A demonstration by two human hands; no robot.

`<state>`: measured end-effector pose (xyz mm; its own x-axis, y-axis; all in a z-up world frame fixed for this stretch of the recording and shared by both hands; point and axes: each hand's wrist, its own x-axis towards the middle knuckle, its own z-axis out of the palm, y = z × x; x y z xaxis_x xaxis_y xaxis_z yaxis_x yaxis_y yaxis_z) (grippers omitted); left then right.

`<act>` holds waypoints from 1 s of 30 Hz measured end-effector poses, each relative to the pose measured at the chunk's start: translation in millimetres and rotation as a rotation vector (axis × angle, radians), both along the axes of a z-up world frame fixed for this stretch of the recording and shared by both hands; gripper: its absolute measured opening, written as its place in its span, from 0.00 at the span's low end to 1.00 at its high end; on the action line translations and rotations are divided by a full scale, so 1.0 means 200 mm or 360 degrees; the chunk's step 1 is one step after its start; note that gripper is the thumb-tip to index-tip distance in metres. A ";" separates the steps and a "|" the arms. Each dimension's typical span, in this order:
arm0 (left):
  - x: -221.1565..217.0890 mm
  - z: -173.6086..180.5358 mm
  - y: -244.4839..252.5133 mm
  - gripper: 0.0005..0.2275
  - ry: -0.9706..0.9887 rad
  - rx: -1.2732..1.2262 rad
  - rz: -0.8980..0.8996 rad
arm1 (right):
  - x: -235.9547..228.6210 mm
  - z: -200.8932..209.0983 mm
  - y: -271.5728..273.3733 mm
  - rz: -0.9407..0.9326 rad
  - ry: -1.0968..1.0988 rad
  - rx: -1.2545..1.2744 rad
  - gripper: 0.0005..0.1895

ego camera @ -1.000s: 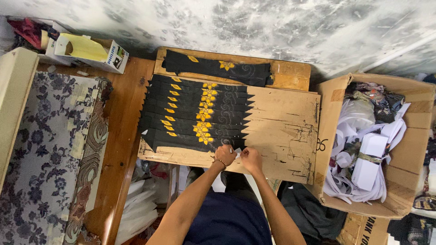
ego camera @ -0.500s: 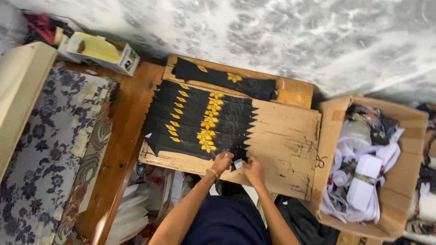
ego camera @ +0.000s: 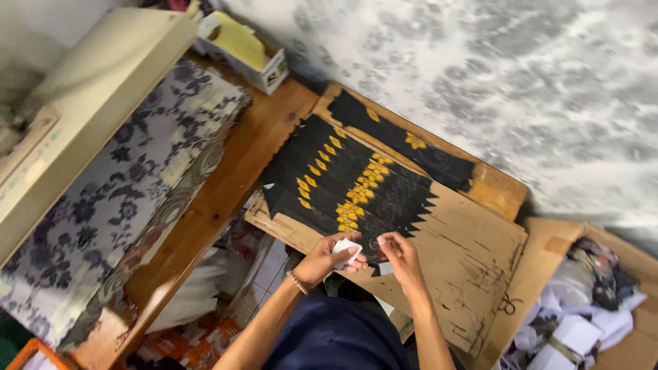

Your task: The person repeatedly picks up small white rectangular pieces and places them onto black fabric strips with yellow patterns laid out on a wooden table. The person handles the fabric and white pieces one at a time, moving them between the table and a nearby sewing machine area.

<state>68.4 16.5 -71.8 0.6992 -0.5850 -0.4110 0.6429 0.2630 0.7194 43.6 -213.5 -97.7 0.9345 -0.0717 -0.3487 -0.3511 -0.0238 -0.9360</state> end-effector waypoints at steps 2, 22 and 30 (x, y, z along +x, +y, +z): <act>-0.01 -0.03 0.04 0.20 -0.0070 0.0096 0.0157 | 0.06 0.15 0.11 0.0299 0.0010 0.0045 0.08; 0.01 -0.24 0.64 0.11 -0.0093 0.0595 0.0801 | 0.45 -0.04 0.89 0.0811 0.0050 -0.0216 0.09; 0.09 -0.51 0.95 0.08 0.0192 0.0160 0.0985 | 0.64 0.09 1.21 0.0624 -0.0280 -0.0590 0.07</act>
